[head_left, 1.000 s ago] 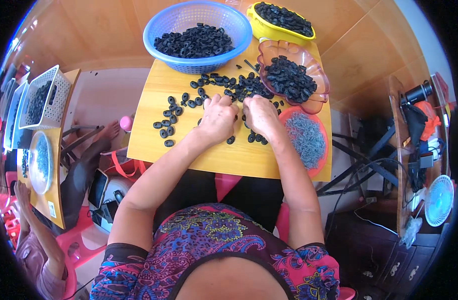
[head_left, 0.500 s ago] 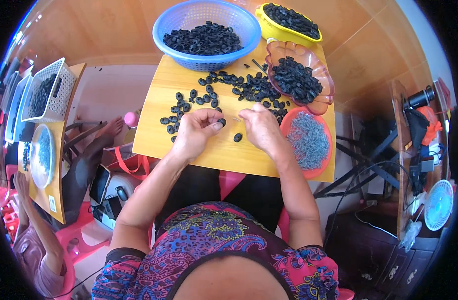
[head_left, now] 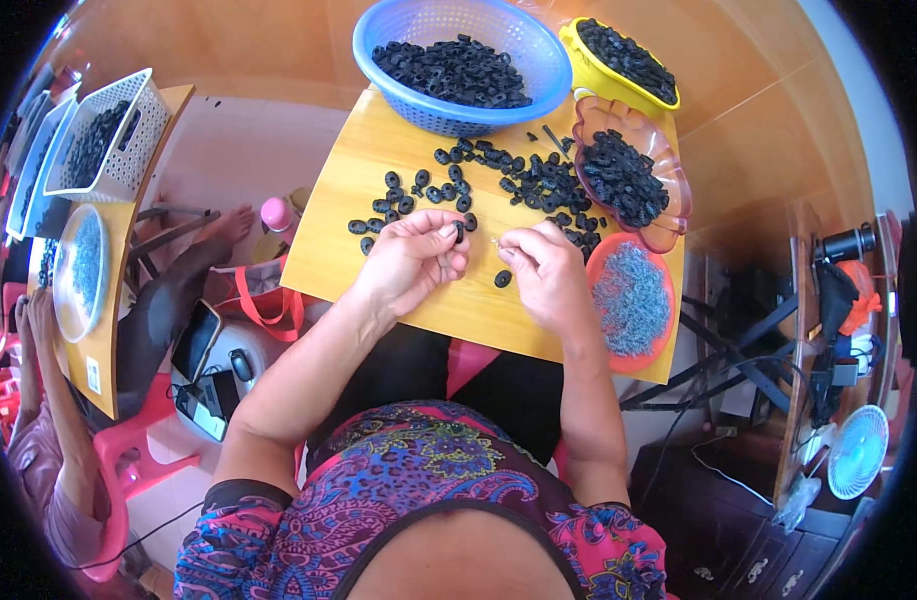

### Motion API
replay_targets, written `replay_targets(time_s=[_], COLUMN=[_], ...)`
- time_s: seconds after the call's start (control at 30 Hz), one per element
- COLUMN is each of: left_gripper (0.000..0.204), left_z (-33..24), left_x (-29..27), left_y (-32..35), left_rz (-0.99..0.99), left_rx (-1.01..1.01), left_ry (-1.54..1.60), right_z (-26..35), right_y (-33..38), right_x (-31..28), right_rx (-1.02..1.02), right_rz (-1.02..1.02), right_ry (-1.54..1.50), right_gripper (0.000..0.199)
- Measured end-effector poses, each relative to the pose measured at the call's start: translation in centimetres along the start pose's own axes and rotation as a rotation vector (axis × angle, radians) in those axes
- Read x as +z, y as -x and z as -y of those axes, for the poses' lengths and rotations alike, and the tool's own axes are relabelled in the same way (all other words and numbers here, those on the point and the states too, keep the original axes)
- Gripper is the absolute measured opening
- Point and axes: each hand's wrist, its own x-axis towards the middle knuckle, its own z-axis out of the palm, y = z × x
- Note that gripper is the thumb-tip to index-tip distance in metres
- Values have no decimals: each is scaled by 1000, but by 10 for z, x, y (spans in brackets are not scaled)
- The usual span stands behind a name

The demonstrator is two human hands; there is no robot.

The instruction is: The person assembles small decorative crystals onto black garment accessories by hand, taking the crystals from containers and attaching them to the accessories on a work table.

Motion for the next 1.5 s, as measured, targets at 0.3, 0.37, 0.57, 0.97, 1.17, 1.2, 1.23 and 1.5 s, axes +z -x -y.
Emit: replay_targets(time_s=[0.3,0.37,0.57,0.97,1.17,1.2,1.23,1.5], left_gripper=[5,5,5,13,11,11,11,9], left_z=[13,14,21,18,15,15,15,19], left_x=[-1,-2,-6,-5,6,7,7,9], left_y=[-1,-1,-1,1,5,5,6,7], left_rz=[22,16,49,97,41,42,41,41], left_rx=[-36,-34,-31,-154,-162,-152,-153,-69], left_ry=[99,85,75,141,73,48,48,-55], right_z=[23,27,25,14,8,9,11,15], right_y=[2,3,5,18,23,22,21,19], right_x=[6,4,9,-5,-2,-2,-2,1], right_rx=[1,8,9,332,403,403,401,423], right_rz=[19,33,-9,84,111,109,111,63], right_ry=[-105,-88,0,-752,-929,-930,-893,-790], right_gripper=[12,12,14,19,17,17,16,11])
